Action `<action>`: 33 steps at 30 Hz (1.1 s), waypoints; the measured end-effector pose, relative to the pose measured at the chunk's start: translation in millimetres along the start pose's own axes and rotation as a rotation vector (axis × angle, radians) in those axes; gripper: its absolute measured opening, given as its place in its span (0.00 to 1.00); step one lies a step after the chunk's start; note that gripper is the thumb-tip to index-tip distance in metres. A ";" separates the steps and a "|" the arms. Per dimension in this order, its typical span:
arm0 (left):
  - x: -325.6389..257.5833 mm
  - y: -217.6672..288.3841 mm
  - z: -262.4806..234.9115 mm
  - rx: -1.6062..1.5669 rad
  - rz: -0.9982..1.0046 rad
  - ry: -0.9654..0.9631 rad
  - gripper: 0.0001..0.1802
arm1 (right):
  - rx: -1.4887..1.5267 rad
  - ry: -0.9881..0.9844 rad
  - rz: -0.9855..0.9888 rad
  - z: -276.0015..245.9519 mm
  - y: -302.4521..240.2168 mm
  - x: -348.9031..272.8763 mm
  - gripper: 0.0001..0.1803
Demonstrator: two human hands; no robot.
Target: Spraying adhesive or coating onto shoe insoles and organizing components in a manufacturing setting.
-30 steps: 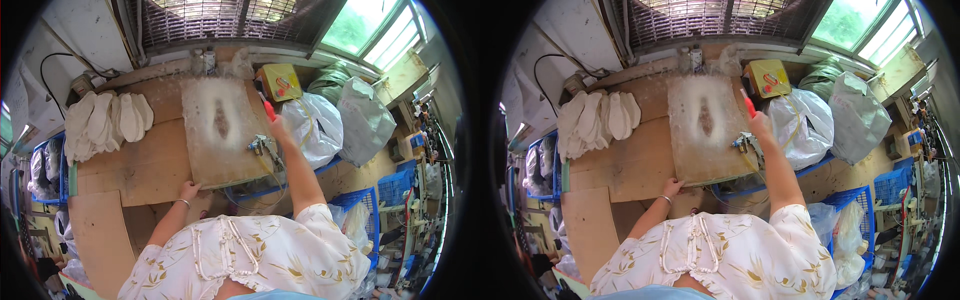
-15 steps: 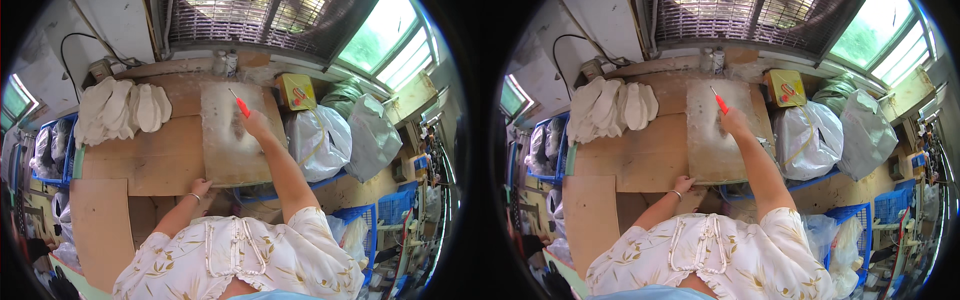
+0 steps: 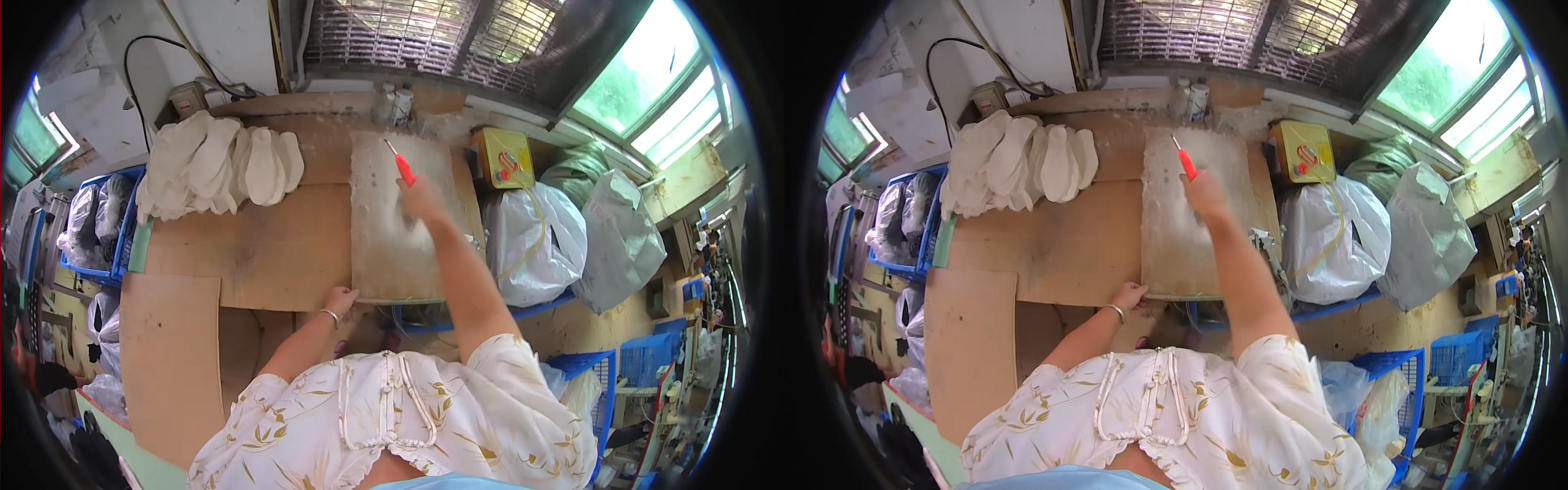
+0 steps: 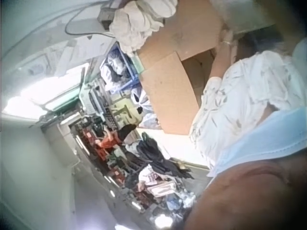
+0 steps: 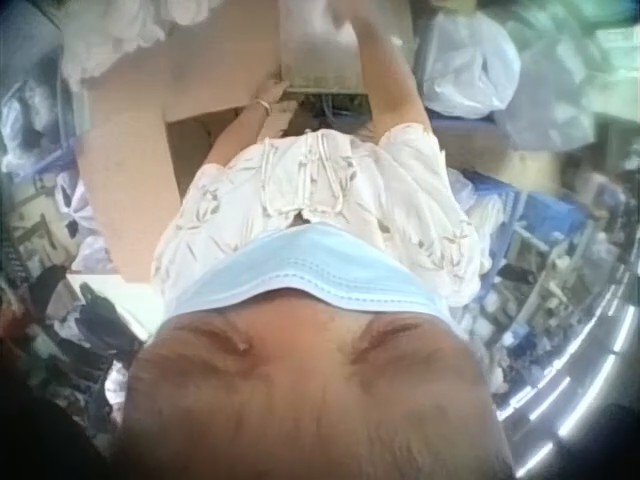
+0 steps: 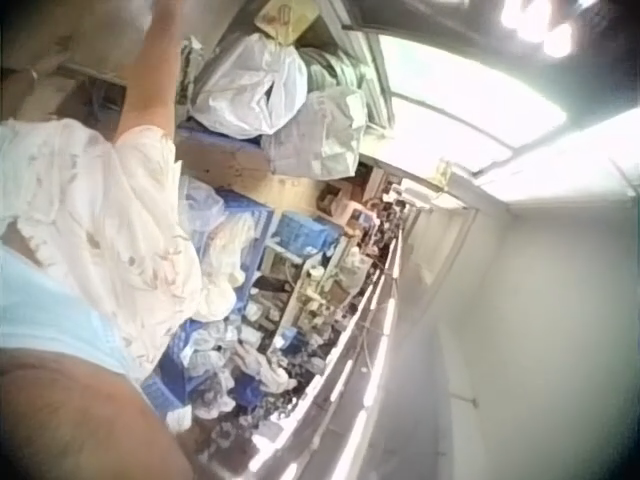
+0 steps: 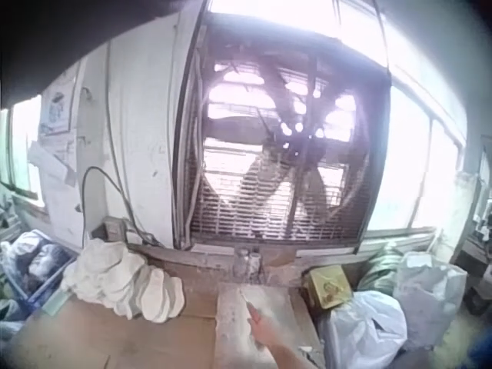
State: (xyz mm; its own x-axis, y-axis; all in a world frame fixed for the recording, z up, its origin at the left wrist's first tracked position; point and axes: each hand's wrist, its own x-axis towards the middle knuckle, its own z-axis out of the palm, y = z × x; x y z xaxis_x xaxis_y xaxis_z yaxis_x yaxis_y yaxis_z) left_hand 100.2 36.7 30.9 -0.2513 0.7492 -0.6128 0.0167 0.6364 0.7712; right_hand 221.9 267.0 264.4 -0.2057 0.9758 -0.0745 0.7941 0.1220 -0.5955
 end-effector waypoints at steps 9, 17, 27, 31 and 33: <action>6.4 8.8 -5.6 -0.053 -0.093 -0.068 0.15 | -0.081 -0.135 0.066 -74.9 136.4 -161.4 0.21; 2.1 10.0 -7.4 -0.050 -0.162 -0.104 0.13 | -0.142 -0.056 0.242 -80.5 174.1 -250.0 0.22; 12.1 -11.3 5.2 -0.070 -0.165 -0.016 0.20 | 0.130 0.010 0.394 -161.3 280.6 -286.4 0.21; 12.8 3.1 23.2 0.081 -0.149 0.250 0.24 | 0.506 0.617 0.723 -238.4 455.9 -359.5 0.18; 20.6 -3.2 -15.3 0.133 -0.126 0.390 0.24 | 0.690 0.789 0.766 -287.2 492.8 -374.5 0.18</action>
State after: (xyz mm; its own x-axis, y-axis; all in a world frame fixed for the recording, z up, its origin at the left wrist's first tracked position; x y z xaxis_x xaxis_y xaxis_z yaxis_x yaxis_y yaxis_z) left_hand 80.1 47.3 18.5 -0.6060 0.5549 -0.5700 0.0810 0.7558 0.6498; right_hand 854.6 13.8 228.6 0.7446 0.6269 -0.2293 0.0539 -0.3989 -0.9154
